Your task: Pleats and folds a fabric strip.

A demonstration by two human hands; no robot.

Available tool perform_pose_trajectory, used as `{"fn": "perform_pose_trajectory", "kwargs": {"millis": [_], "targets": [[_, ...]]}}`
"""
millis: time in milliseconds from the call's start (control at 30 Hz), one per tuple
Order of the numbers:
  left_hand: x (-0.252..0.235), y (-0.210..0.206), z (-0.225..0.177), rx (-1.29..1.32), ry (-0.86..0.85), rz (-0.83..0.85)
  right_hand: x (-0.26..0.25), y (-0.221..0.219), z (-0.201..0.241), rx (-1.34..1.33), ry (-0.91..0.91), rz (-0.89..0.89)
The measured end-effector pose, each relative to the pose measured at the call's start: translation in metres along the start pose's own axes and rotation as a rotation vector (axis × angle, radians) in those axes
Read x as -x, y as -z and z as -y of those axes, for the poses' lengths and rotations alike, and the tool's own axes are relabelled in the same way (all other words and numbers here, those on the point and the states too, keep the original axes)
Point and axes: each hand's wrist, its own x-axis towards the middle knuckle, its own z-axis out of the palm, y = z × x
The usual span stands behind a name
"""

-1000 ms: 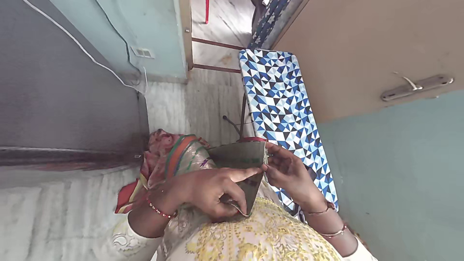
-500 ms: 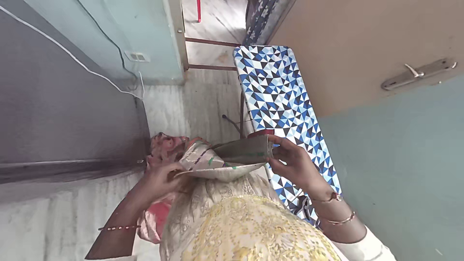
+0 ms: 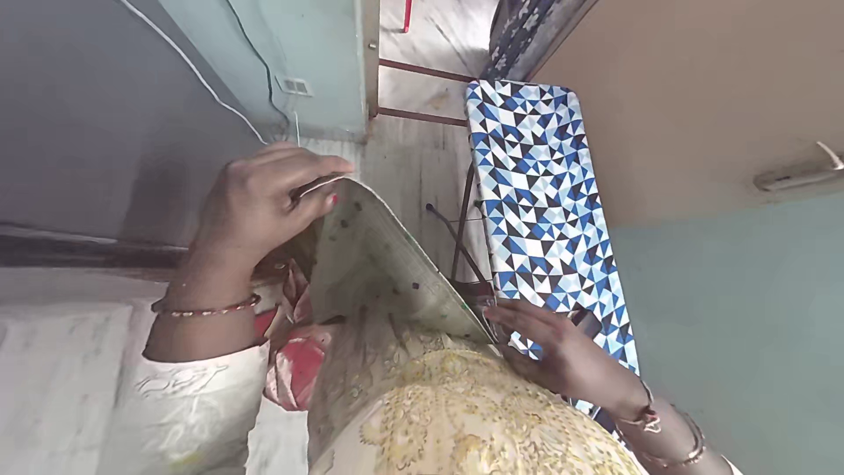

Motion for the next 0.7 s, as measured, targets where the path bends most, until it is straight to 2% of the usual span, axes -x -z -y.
{"fn": "perform_pose_trajectory", "kwargs": {"millis": [367, 700], "targets": [[-0.033, -0.033, -0.004, -0.002, -0.155, -0.095, 0.009, -0.006, 0.008, -0.059, -0.014, 0.037], [-0.046, -0.055, -0.008, 0.029, -0.183, -0.096, 0.015, -0.006, 0.008, -0.064, 0.013, 0.036]]}}
